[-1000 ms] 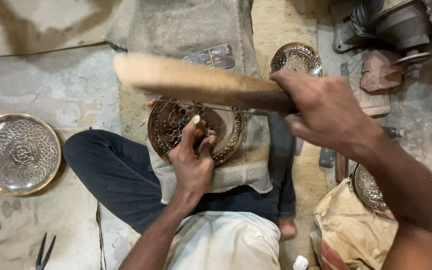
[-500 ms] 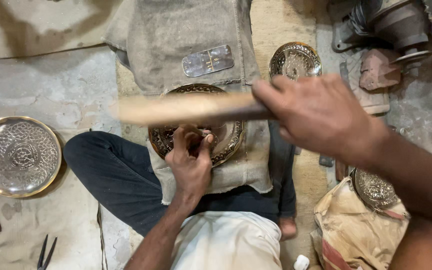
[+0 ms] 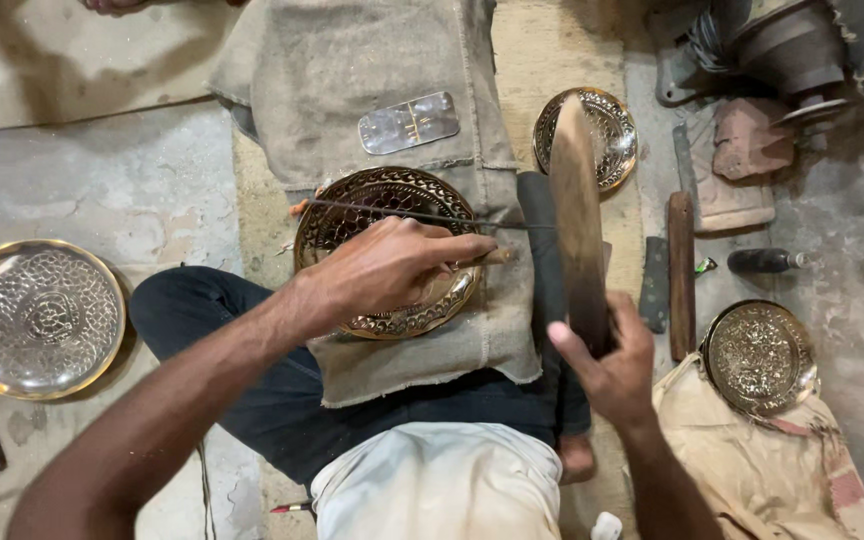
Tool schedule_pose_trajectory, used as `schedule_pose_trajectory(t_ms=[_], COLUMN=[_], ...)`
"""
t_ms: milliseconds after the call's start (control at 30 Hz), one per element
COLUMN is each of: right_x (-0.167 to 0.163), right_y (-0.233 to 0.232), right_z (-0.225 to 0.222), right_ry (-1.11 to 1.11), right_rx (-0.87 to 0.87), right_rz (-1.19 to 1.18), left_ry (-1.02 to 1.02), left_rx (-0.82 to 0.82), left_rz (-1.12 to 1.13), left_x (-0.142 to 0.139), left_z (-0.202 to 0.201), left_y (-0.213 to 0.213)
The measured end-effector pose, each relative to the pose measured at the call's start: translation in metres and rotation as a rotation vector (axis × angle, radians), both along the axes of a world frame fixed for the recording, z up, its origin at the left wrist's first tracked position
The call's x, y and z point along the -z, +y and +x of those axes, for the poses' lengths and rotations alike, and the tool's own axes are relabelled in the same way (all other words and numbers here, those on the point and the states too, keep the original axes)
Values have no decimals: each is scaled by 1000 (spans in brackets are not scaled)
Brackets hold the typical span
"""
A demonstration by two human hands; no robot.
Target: The person sits on the floor and uses a hammer and a metal punch to create a decorative pattern on a brass plate. They repeatedly strike the punch with the hammer to form indentations across the surface of the plate.
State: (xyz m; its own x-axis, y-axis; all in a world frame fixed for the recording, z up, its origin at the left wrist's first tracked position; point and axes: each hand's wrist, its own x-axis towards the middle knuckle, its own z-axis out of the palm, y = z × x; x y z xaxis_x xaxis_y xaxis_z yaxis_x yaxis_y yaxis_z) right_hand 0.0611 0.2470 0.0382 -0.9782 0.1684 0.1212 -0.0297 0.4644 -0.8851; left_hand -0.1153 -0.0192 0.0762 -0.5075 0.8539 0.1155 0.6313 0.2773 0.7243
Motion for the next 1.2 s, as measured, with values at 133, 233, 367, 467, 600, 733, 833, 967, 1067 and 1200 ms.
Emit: schedule_pose_trajectory(t_ms=[133,233,367,467,600,733,833,967,1067,1200], right_x=[7,6,19,32,42,51,57,57,53,47], right_y=[-8,-13,-28,-40,-43,-45,-44,-41,-41,-40], right_z=[26,38,48,57,70,78,77,71,64,56], right_ry=[-145,-340,-264,-156,-279,-207,-159,-111,72,-35], right_rx=[145,86,50,127,110,177,197,256,141,7], right_rz=[-278,34,-42,-228,-65,-273,-348,-332,-458,2], left_ry=[1,-11,-65,7,49,24,25,7,81,80], left_rx=[28,44,176,265,345,351,358,384,424,396], left_rz=[-30,-57,-156,-206,-225,-255,-298,-300,-304,-275], left_x=[-3,-2,-1,-1,-1,-3,-7,-11,-11,-10], left_z=[0,-3,-11,-15,-19,-25,-27,-29,-30,-28], left_y=[3,6,11,17,23,22,23,26,25,22])
